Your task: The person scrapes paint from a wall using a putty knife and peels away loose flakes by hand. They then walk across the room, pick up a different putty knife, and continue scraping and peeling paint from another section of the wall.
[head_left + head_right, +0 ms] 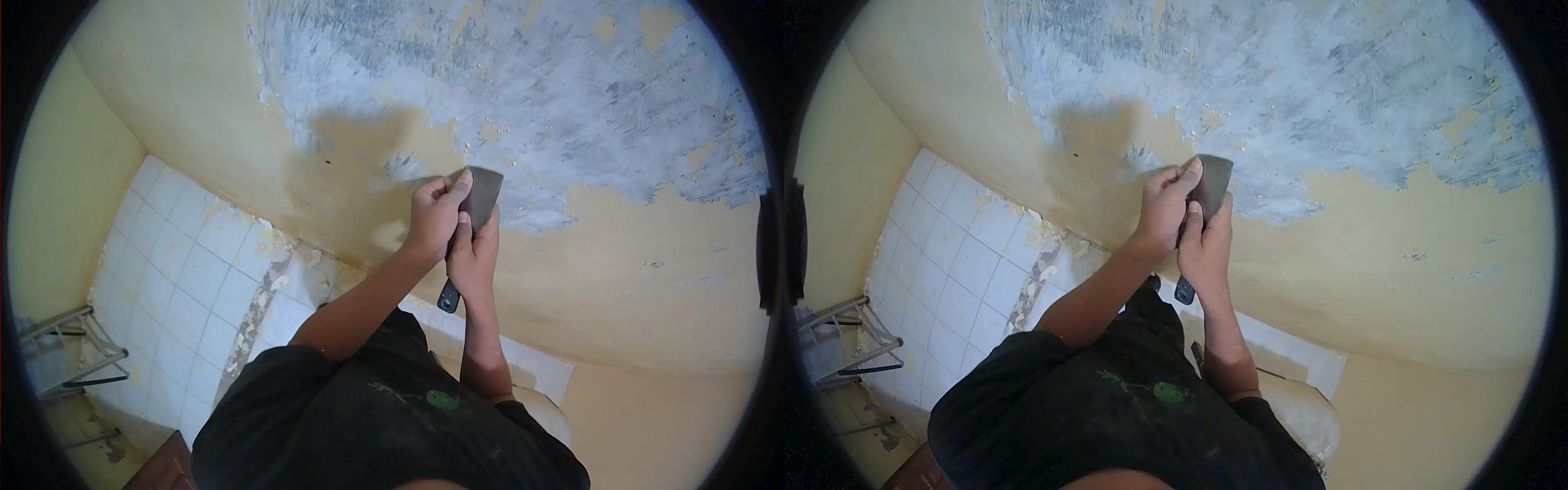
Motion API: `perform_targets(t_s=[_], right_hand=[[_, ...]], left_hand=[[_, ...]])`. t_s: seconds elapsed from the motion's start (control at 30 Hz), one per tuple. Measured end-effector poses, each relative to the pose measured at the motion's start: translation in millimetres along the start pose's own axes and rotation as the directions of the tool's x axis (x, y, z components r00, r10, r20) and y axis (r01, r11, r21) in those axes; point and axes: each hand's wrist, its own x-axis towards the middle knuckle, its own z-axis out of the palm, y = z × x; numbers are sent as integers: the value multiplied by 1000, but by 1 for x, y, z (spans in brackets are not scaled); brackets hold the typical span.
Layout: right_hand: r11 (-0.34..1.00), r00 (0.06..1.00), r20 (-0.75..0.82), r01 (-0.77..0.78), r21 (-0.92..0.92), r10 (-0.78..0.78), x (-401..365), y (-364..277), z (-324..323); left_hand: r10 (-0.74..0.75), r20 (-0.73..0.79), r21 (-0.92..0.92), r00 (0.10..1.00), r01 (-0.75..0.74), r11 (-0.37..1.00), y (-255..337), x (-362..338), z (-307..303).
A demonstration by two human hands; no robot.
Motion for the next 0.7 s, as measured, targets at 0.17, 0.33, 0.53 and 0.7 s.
perform_targets(t_s=[0.17, 0.33, 0.53, 0.7], right_hand=[[1000, 1000, 8, -5, 21, 5, 9, -22, 7], [999, 999, -19, 35, 19, -34, 5, -8, 3], [991, 997, 36, -73, 112, 69, 5, 2, 1], [990, 995, 49, -88, 108, 84, -23, 25, -8]], left_hand=[[83, -13, 126, 996, -81, 989, 19, 4, -2], [-9, 5, 1, 1000, 9, 1000, 3, 4, -1], [69, 14, 64, 998, -70, 995, 10, 0, -4], [535, -28, 339, 844, -496, 800, -2, 3, -12]])
